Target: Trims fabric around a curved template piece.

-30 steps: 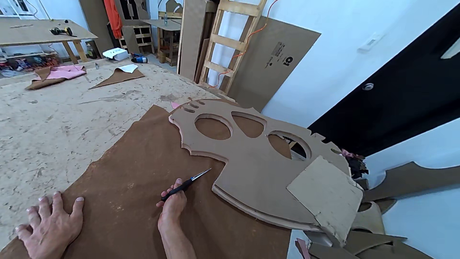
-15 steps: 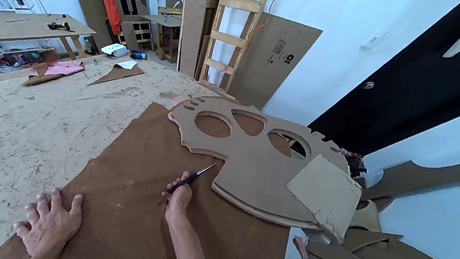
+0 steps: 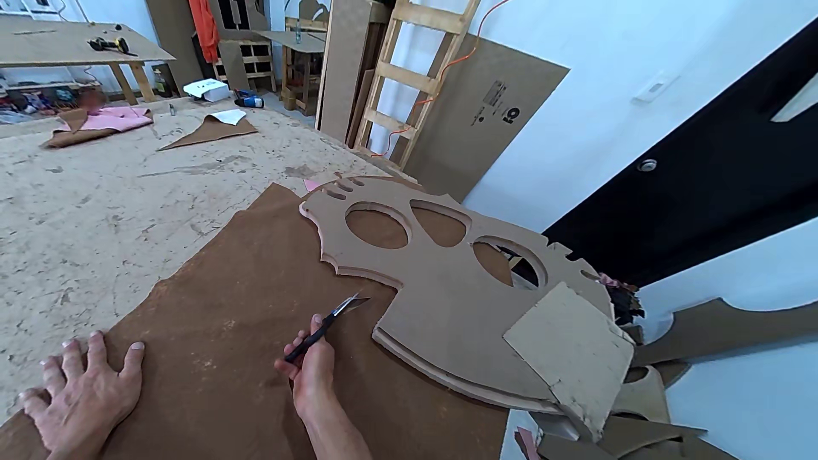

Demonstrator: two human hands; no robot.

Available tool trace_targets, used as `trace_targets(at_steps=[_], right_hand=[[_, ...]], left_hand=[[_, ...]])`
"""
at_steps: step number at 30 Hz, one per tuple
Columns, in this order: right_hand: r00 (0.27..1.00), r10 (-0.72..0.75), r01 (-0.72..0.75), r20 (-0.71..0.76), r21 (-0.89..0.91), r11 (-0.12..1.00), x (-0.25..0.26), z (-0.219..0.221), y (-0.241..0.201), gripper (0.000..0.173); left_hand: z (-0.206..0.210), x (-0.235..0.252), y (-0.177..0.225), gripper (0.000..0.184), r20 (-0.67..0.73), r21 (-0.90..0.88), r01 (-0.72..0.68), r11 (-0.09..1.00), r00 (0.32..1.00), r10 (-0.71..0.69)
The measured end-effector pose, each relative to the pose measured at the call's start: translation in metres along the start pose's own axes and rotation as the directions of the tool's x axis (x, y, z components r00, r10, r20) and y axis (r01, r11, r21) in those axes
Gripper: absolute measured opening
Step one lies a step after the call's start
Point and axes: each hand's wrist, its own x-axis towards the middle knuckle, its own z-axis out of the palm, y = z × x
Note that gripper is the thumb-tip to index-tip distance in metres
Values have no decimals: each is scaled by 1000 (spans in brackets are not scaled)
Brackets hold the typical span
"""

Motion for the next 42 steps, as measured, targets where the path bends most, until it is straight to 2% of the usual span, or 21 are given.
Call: trace_targets(at_steps=[2,4,8,11,14,22,30,33,38,42], right_hand=[[992,96,-82,77,-169,982,-9,-20,-7,49],[980,165,-112,109,-382,917,-11,-46,-26,49],[960,245,-60,137,-752,656,-2,-93,-76,49],[938,317,-31,142,-875,484,8,-108,-96,48],[923,356,-16,143,-912,409,16,-107,-103,47],[878,454,-23,149,-936,352,36,-100,-120,49],[878,428,66,214,-940,334,41,-109,-113,36],[874,436,40,216,-925,378,43,-106,-110,34],[874,434,-22,219,-874,485,56,-73,-107,42],[887,401,-1,227,-869,494,59,-62,-101,40]], left_hand=[[0,0,-1,92,6,5,4,1000,1000,-4],[1,1,-3,92,5,10,5,1000,1000,-5],[2,1,-5,93,-9,15,7,1000,1000,-7],[1,0,-5,91,-12,-10,8,1000,1000,-8],[3,-1,-6,92,-18,-5,13,1000,1000,-14],[6,1,-4,95,-29,29,22,999,999,-21],[4,3,-2,94,-19,49,36,998,999,-35],[8,5,-6,94,-24,48,37,998,999,-36],[9,5,-5,95,-38,42,45,998,998,-44],[7,4,-4,95,-41,36,49,998,998,-47]])
